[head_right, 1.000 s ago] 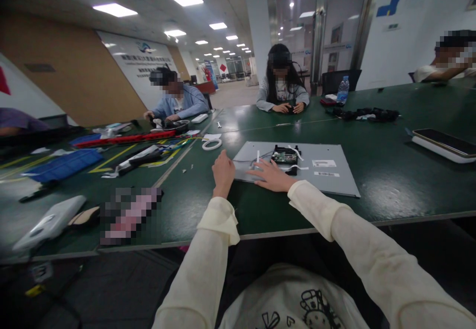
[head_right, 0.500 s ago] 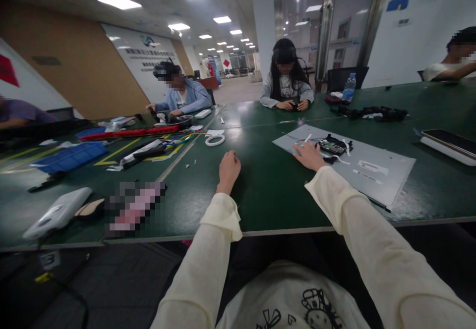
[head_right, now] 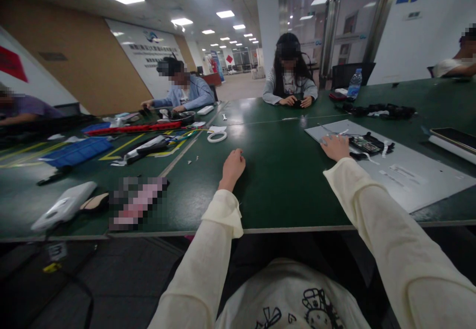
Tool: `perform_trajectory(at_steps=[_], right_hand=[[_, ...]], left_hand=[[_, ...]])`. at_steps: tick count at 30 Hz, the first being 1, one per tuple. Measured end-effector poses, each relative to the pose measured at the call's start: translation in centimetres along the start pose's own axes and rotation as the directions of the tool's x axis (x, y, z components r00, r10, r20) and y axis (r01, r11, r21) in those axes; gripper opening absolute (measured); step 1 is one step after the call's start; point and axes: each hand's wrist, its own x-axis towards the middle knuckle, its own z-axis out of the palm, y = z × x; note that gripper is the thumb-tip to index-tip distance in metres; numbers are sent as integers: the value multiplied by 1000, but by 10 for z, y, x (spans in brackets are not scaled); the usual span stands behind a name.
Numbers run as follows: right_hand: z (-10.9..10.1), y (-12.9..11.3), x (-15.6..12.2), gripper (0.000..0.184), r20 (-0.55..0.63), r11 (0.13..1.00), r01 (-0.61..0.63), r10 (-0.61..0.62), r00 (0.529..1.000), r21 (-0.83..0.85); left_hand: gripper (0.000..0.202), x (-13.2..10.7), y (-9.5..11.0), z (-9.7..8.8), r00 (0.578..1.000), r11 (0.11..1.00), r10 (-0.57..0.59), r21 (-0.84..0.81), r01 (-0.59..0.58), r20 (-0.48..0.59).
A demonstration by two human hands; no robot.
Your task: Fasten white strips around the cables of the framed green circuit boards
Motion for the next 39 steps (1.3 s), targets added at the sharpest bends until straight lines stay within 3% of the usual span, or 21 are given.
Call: perform_trajectory(at_steps=[5, 10, 17, 23, 28, 33, 39], right_hand=[[2, 16, 6, 57, -31, 998, -55, 54, 998, -28], [-2, 22, 6, 58, -66, 994, -106, 104, 992, -30], [-13, 26, 9, 70, -67, 956, -287, 291, 954, 64], [-23, 20, -13, 67, -96, 976, -219, 220, 971, 17], [-33, 29, -41, 60, -149, 984, -158, 145, 978, -77], [-37, 43, -49, 58, -116, 974, -228, 225, 967, -11], [-24, 54, -42, 61, -157, 951, -304, 308, 938, 53]], left_hand=[[31, -1, 1, -1, 1000, 1000, -9, 8, 9, 24], [29, -2, 4, -6, 992, 998, -47, 34, 44, 116], [27, -3, 8, -7, 986, 995, -13, 95, -3, 166], [27, -1, 10, -7, 977, 993, -15, 119, -11, 213], [28, -2, 11, -6, 977, 993, 7, 113, -32, 214], [28, -3, 13, -6, 977, 994, 15, 107, -39, 214], [27, -3, 14, -7, 976, 994, 27, 101, -50, 217]])
